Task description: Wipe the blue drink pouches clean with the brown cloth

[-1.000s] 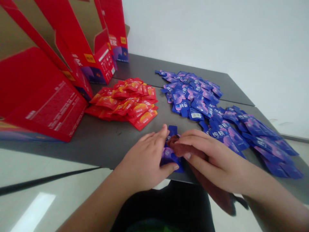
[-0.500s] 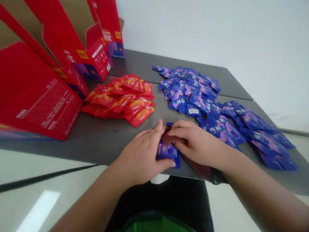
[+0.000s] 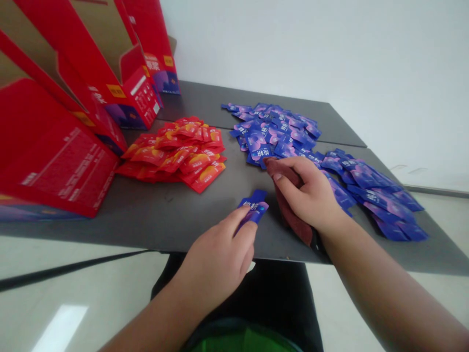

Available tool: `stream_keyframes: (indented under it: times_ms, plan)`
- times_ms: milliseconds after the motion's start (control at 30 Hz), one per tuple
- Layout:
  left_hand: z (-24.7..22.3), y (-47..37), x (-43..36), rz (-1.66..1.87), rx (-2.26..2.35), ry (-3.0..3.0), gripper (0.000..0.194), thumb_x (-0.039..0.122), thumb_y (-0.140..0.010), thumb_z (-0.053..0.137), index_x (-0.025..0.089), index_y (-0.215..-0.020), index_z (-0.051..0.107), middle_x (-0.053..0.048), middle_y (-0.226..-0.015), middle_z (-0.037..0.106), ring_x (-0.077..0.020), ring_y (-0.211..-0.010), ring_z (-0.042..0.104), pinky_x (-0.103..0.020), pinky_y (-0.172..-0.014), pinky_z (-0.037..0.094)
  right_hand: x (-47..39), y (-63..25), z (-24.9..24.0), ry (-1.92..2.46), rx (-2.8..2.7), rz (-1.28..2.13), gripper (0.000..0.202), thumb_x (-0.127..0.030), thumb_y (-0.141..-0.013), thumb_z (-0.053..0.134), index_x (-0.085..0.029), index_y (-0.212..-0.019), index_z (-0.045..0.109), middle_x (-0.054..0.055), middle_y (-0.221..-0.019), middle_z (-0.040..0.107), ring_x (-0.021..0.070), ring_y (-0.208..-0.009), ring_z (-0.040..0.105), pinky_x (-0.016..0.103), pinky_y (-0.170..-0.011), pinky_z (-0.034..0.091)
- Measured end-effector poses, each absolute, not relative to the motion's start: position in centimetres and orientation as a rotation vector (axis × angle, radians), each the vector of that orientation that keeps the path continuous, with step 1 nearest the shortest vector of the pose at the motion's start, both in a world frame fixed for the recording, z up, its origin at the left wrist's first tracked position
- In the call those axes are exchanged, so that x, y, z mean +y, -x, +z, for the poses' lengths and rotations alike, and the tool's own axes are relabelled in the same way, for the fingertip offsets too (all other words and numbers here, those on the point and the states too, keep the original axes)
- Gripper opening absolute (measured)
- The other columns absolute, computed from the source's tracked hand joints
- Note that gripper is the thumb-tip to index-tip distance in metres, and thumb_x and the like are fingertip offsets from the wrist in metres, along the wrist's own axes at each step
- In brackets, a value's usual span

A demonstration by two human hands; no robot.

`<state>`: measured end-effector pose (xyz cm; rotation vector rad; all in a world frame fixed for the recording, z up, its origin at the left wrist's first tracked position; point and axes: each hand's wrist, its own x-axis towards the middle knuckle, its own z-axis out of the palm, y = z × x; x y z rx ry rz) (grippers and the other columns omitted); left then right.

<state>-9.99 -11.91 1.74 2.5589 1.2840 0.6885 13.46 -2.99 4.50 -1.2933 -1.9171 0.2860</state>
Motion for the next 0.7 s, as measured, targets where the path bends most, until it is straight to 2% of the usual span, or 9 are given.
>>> stream_keyframes:
  times_ms: [67,133,267,333,400,500,567,600,700]
  plan:
    - [1.7,10.2,-11.7,0.741,1.426,-2.549,0.039,0.012,-0.104,0.044,0.018,-0.138,0.063,-0.015,-0.154,0.064,-0.0307,-0.116,0.076,-0.042,-0.086,0.066,-3.0,-13.5,4.5,1.245,-1.904,0.257,0.019,-0.027,-0.099,0.065,-0.024,-0.114,0.076,0.007,-0.114,0.078,0.0278,-0.106,0.072,0.047,-0.1,0.056]
    - [2.0,10.2,-11.3,0.714,1.581,-2.49,0.043,0.008,-0.103,0.043,0.02,-0.14,0.063,-0.013,-0.152,0.066,-0.0305,-0.116,0.076,-0.042,-0.086,0.065,-3.1,-13.4,4.4,1.209,-1.926,0.236,0.019,-0.025,-0.099,0.065,-0.024,-0.114,0.076,0.007,-0.113,0.078,0.0277,-0.106,0.072,0.047,-0.1,0.056]
    - [2.8,10.5,-10.4,0.541,1.685,-2.4,0.044,0.012,-0.102,0.046,0.017,-0.141,0.064,-0.012,-0.141,0.071,-0.0367,-0.117,0.07,-0.057,-0.101,0.057,-3.2,-13.4,4.2,1.196,-1.968,0.245,0.028,-0.024,-0.099,0.066,-0.026,-0.126,0.072,0.007,-0.123,0.077,0.0289,-0.113,0.071,0.048,-0.103,0.055]
    - [3.1,10.9,-10.0,0.561,1.587,-2.38,0.052,0.016,-0.102,0.047,0.015,-0.153,0.055,-0.013,-0.149,0.068,-0.0372,-0.127,0.064,-0.059,-0.11,0.051,-3.2,-13.6,4.3,1.191,-1.939,0.243,0.039,-0.023,-0.099,0.067,-0.026,-0.137,0.065,0.008,-0.132,0.074,0.0292,-0.118,0.071,0.048,-0.105,0.055]
    - [3.2,11.2,-9.8,0.544,1.368,-2.428,0.06,0.021,-0.103,0.051,0.02,-0.162,0.046,-0.007,-0.162,0.059,-0.0351,-0.145,0.054,-0.057,-0.12,0.043,-3.4,-13.9,4.8,1.163,-1.917,0.243,0.038,-0.021,-0.1,0.065,-0.027,-0.138,0.063,0.008,-0.133,0.073,0.0282,-0.121,0.07,0.047,-0.107,0.053]
    - [3.0,11.1,-9.5,0.434,1.149,-2.499,0.056,0.032,-0.104,0.059,0.029,-0.159,0.052,0.001,-0.165,0.056,-0.032,-0.158,0.042,-0.057,-0.129,0.031,-4.5,-13.7,6.1,1.057,-2.033,0.422,0.026,-0.017,-0.105,0.059,-0.027,-0.127,0.068,0.006,-0.125,0.074,0.0256,-0.121,0.069,0.045,-0.109,0.052]
    - [2.5,10.6,-9.4,0.471,1.236,-2.453,0.054,0.037,-0.104,0.062,0.024,-0.156,0.055,-0.006,-0.162,0.06,-0.0326,-0.154,0.048,-0.056,-0.126,0.034,-5.7,-13.1,6.7,0.984,-2.18,0.631,0.023,-0.019,-0.106,0.059,-0.025,-0.126,0.069,0.008,-0.126,0.073,0.0248,-0.122,0.067,0.042,-0.108,0.053]
    - [2.2,10.3,-9.4,0.516,1.293,-2.415,0.061,0.039,-0.102,0.065,0.02,-0.158,0.051,-0.011,-0.161,0.06,-0.0335,-0.151,0.052,-0.056,-0.124,0.037,-6.3,-12.7,6.8,0.958,-2.255,0.715,0.021,-0.021,-0.107,0.061,-0.024,-0.126,0.069,0.009,-0.127,0.072,0.0249,-0.122,0.066,0.042,-0.107,0.053]
    - [1.6,10.2,-9.1,0.602,1.338,-2.335,0.105,0.048,-0.092,0.077,0.009,-0.171,0.02,-0.022,-0.163,0.055,-0.0365,-0.146,0.056,-0.057,-0.12,0.042,-7.7,-11.5,6.6,0.945,-2.458,0.827,0.02,-0.031,-0.11,0.06,-0.021,-0.123,0.072,0.01,-0.125,0.071,0.0251,-0.12,0.064,0.043,-0.109,0.05]
